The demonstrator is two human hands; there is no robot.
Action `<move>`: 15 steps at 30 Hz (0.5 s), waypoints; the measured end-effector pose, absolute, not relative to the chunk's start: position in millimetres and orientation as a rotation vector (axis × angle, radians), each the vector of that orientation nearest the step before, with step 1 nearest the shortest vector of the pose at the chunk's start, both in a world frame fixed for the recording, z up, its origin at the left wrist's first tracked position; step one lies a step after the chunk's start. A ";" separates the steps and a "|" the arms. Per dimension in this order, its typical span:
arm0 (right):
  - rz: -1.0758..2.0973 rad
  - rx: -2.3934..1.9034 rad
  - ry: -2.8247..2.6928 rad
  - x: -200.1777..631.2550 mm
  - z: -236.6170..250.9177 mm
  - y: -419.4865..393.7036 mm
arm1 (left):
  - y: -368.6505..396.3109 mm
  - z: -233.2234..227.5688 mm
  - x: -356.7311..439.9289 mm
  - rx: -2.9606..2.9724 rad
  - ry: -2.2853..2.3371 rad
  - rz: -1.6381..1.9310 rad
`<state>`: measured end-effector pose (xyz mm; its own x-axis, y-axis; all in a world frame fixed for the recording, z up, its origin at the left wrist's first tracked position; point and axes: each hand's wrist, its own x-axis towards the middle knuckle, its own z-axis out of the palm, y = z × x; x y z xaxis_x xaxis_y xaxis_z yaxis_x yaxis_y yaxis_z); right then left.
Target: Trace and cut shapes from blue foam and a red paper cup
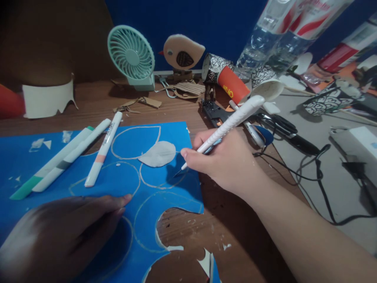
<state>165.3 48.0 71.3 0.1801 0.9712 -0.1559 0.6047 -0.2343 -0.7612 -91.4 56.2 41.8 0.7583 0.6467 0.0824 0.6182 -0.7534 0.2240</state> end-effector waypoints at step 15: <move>0.866 -1.933 -1.414 165.4 70.8 44.2 | 56.2 41.1 -92.1 2.761 1.021 0.201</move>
<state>165.4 44.2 70.8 0.2252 0.9610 -0.1605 0.5799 -0.2645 -0.7705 -92.1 56.2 41.1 0.7536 0.6546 0.0604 0.6287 -0.7446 0.2243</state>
